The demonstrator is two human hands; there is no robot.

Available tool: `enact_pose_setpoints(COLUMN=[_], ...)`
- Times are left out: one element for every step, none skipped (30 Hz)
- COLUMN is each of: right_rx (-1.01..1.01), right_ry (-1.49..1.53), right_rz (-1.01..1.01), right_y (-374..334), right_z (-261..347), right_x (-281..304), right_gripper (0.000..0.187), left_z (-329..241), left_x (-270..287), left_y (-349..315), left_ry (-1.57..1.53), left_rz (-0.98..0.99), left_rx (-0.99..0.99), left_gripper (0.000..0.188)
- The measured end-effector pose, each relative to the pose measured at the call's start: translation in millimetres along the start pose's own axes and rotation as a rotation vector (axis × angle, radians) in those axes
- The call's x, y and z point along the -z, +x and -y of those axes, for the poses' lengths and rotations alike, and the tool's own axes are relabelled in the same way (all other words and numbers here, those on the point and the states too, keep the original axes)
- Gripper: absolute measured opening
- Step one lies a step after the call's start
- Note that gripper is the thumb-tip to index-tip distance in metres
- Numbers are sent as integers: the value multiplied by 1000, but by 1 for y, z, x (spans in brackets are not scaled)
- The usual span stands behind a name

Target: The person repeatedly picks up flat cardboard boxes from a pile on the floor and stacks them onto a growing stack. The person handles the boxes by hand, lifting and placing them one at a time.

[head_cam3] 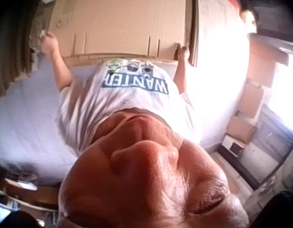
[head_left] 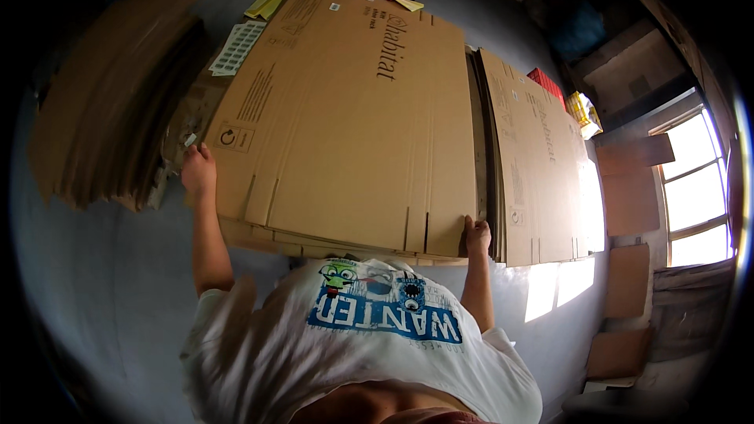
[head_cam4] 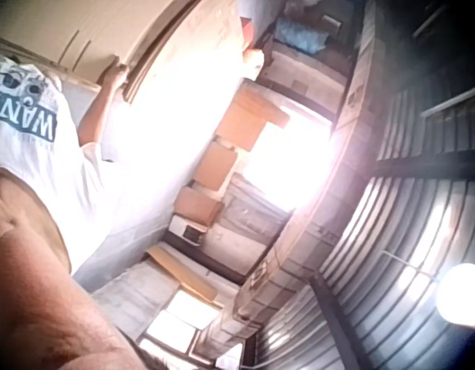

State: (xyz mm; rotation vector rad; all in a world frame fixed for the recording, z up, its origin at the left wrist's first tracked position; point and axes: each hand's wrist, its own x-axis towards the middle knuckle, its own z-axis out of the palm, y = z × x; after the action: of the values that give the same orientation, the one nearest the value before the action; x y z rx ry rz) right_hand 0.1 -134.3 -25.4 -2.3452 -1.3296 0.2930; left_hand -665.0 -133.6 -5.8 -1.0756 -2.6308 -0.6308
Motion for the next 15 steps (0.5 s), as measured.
enact_pose_setpoints(right_rx=[-9,-18,-31,-38,-45,-61,-61,-78,-81,-89,-71,-60,-31,-7,-64], right_ry=[3,6,11,18,25,31,38,30,43,59,59,63,170,281,457], right_rz=[-12,-23,-33,-28,-22,-22,-31,-14,-7,-2,-43,-69,-53,-49,46], right_y=[-1,-1,-4,-5,-6,-7,-8,-8,-8,-7,-5,-4,1,4,4], right_z=[1,2,5,8,11,11,12,12,12,6,0,-6,-16,-25,-22], right_x=[0,1,1,2,4,5,5,6,5,4,2,0,2,3,10], right_gripper=[49,50,50,51,51,52,51,52,53,54,57,54,51,47,42], left_z=[0,0,2,3,5,3,2,0,-3,-5,-4,-1,-1,-2,6], left_x=[2,2,3,3,3,3,5,6,8,8,4,-1,-6,-10,-11], left_y=[0,0,0,0,-1,-2,-2,-3,-4,-3,-2,1,5,11,19], left_ry=[7,8,14,19,16,9,6,15,26,36,77,56,33,10,-26], left_rz=[-1,3,5,8,11,16,20,31,40,48,57,114,172,229,273], left_rx=[-3,-8,-16,-24,-13,-11,-9,0,4,3,-30,-9,4,6,-58], left_gripper=[32,32,32,32,32,32,32,33,33,34,34,35,36,36,37])
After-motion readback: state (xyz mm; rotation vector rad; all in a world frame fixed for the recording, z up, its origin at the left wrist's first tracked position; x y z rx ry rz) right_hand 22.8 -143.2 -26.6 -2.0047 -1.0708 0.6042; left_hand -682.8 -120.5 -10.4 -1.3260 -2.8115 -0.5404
